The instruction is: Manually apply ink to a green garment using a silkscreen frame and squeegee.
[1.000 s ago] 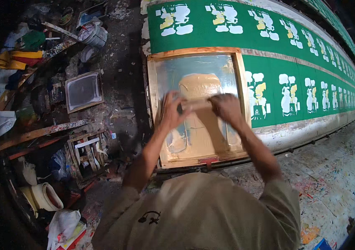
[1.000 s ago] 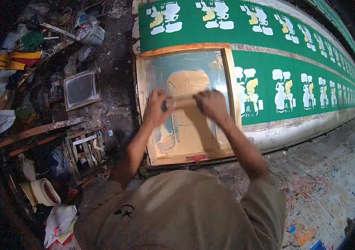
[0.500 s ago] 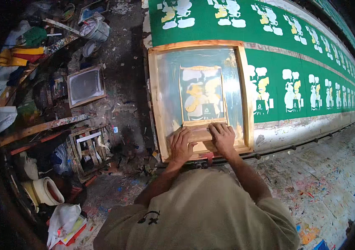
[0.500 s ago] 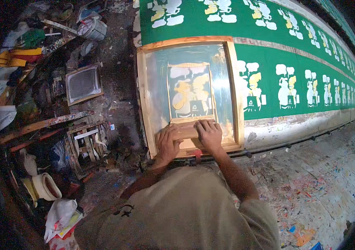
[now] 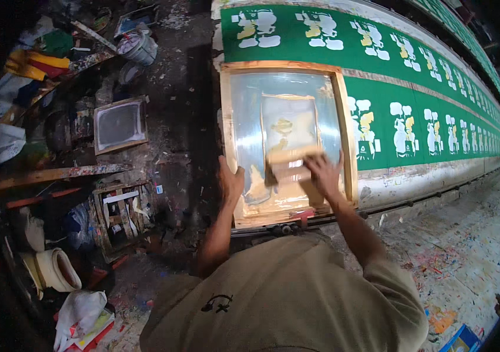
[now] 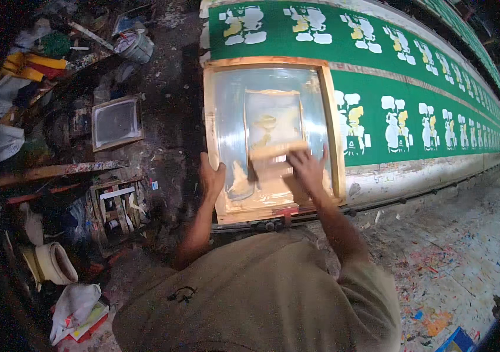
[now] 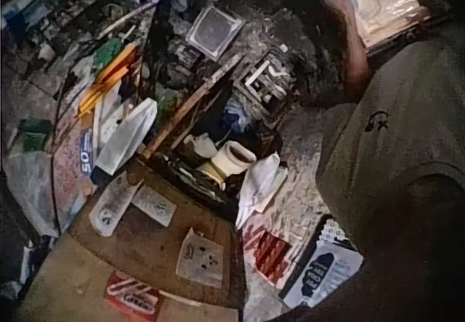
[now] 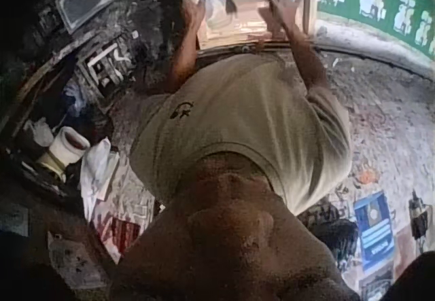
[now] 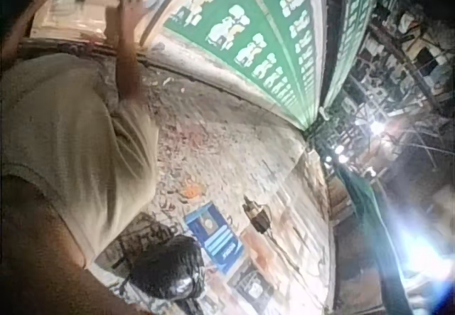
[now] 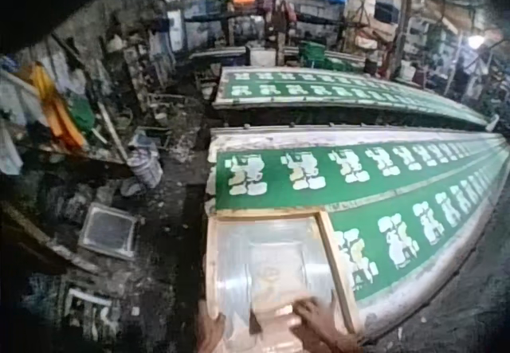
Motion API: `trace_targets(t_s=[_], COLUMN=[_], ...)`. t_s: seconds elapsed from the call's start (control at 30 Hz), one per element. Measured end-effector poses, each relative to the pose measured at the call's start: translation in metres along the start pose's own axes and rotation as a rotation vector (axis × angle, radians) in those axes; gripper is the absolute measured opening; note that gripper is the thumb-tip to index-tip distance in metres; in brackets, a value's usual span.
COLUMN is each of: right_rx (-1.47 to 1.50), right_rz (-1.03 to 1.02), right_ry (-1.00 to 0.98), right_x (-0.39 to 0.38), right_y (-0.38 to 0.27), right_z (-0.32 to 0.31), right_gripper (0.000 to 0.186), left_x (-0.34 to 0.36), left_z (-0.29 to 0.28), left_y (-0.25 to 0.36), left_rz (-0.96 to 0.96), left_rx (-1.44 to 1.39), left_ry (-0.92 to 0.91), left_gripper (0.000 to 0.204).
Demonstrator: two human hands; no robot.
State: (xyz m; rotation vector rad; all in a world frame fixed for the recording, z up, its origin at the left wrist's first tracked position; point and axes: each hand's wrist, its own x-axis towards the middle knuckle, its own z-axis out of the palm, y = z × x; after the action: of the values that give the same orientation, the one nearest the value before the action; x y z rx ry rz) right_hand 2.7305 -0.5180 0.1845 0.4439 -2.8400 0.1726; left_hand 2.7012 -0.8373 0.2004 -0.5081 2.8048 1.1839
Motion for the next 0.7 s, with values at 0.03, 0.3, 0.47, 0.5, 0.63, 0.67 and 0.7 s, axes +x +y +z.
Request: trace_targets(t_s=[0.03,0.3,0.47,0.5,0.63,0.67,0.7], right_rx=[0.101,0.205,0.969,1.147,1.210,1.179,1.343], right_rz=[0.079,0.419,0.978,1.054,1.153,1.137,1.153], right_ry=[-0.105,-0.473,-0.118,-0.101,-0.010,0.022,0.032], right_x=[0.041,0.103,-0.045,-0.062,-0.064,-0.072,-0.090], right_y=[-0.002,0.034,0.139,0.168,0.278,0.319,0.360], right_z=[-0.004,-0.049,-0.033,-0.036,-0.058,-0.059,-0.060], right_gripper=[0.033,0.030,0.039,0.028,0.021,0.023,0.022], left_x=[-0.004,-0.007,-0.007,-0.008,-0.010,-0.015,-0.024], left_z=[-0.015,-0.011,0.020,0.043,0.153,0.177,0.203], left_y=[0.018,0.029,0.040,0.049,0.111,0.143,0.162], left_rz=[-0.100,-0.072,-0.046,-0.005,0.014,-0.048,-0.029], left_rx=[0.014,-0.053,-0.184,-0.179,-0.258,-0.228,-0.223], left_ry=[-0.063,0.051,0.111,0.143,0.088,0.042,0.046], left_gripper=[0.066,0.044,0.038,0.039,0.043,0.045,0.045])
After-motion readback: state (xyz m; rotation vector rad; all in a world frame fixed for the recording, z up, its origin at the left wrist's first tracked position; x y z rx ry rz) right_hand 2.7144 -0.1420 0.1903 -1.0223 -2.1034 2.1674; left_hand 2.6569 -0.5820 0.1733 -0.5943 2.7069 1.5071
